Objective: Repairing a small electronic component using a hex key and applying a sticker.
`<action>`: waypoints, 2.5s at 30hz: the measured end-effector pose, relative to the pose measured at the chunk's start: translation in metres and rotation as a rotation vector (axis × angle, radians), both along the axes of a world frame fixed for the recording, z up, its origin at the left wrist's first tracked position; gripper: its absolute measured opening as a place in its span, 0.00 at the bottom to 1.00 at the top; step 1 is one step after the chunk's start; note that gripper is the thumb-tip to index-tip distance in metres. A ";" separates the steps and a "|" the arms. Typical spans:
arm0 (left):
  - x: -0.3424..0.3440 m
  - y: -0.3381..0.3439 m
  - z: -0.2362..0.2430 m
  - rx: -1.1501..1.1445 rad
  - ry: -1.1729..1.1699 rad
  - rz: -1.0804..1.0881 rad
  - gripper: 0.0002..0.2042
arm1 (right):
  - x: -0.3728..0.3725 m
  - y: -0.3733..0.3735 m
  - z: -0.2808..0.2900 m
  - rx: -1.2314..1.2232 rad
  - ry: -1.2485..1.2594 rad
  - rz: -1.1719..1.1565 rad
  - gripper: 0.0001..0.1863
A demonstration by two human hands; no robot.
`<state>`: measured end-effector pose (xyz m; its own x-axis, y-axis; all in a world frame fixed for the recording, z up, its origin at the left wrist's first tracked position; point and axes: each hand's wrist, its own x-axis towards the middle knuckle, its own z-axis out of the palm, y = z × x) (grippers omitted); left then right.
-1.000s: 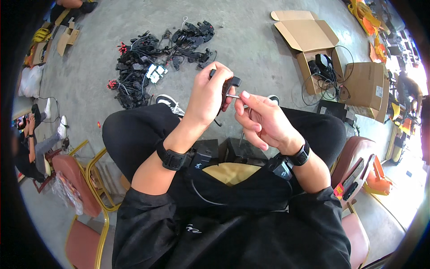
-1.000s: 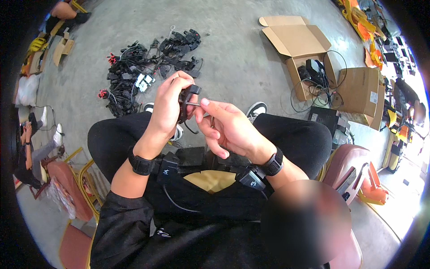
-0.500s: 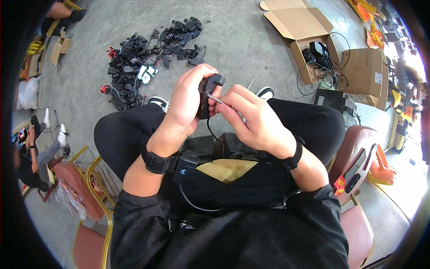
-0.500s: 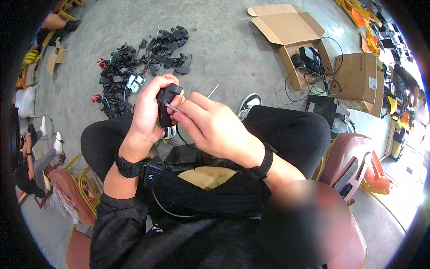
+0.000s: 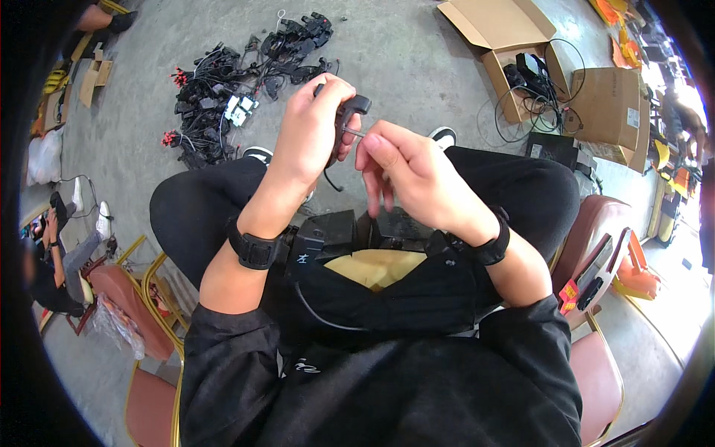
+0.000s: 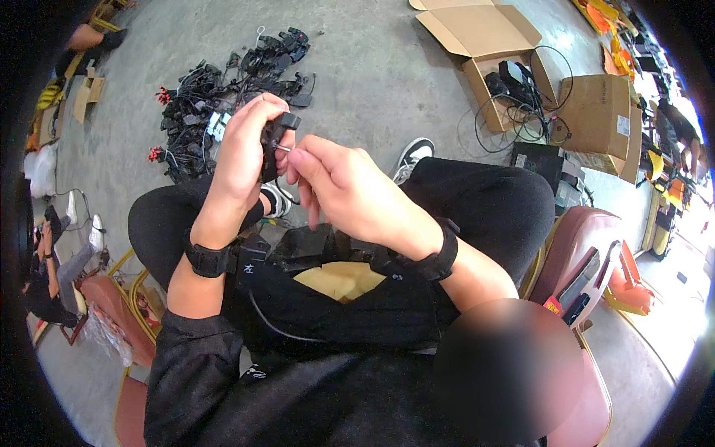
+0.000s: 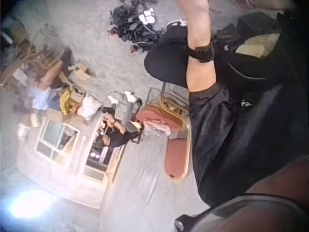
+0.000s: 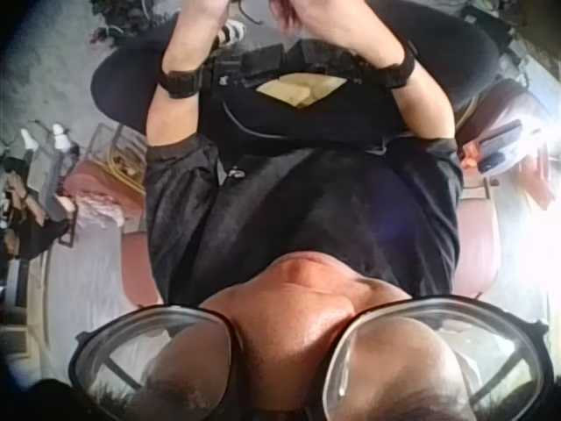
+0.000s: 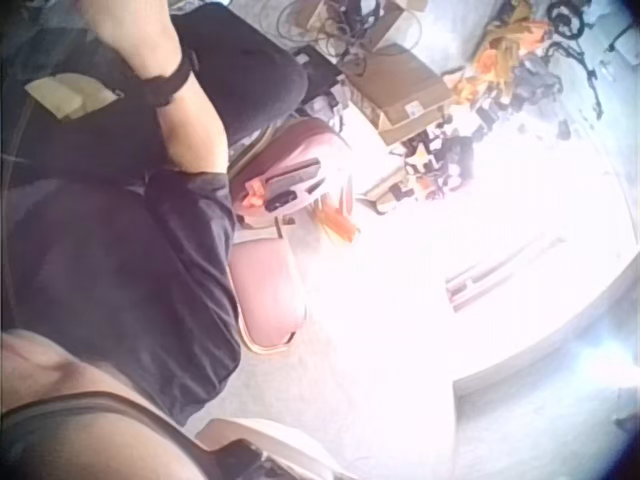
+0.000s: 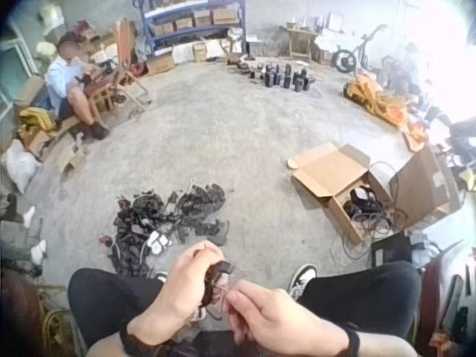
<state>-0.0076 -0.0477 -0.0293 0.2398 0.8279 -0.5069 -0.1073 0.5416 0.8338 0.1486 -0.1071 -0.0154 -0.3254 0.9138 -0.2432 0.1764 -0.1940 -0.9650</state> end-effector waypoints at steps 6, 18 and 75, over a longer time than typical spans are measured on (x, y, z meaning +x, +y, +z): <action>-0.007 0.004 0.000 -0.013 -0.128 0.011 0.10 | -0.005 -0.004 0.001 0.055 -0.004 0.021 0.10; 0.001 0.001 0.003 -0.016 0.017 -0.005 0.08 | -0.002 -0.001 -0.018 0.641 -0.390 -0.027 0.03; -0.002 0.004 -0.006 0.025 0.093 -0.050 0.08 | -0.003 0.000 -0.027 0.869 -0.657 -0.048 0.07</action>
<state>-0.0099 -0.0432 -0.0348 0.2338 0.8291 -0.5079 -0.0026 0.5229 0.8524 0.1453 -0.1074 -0.0428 -0.3275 0.8656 0.3788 0.7178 0.4886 -0.4960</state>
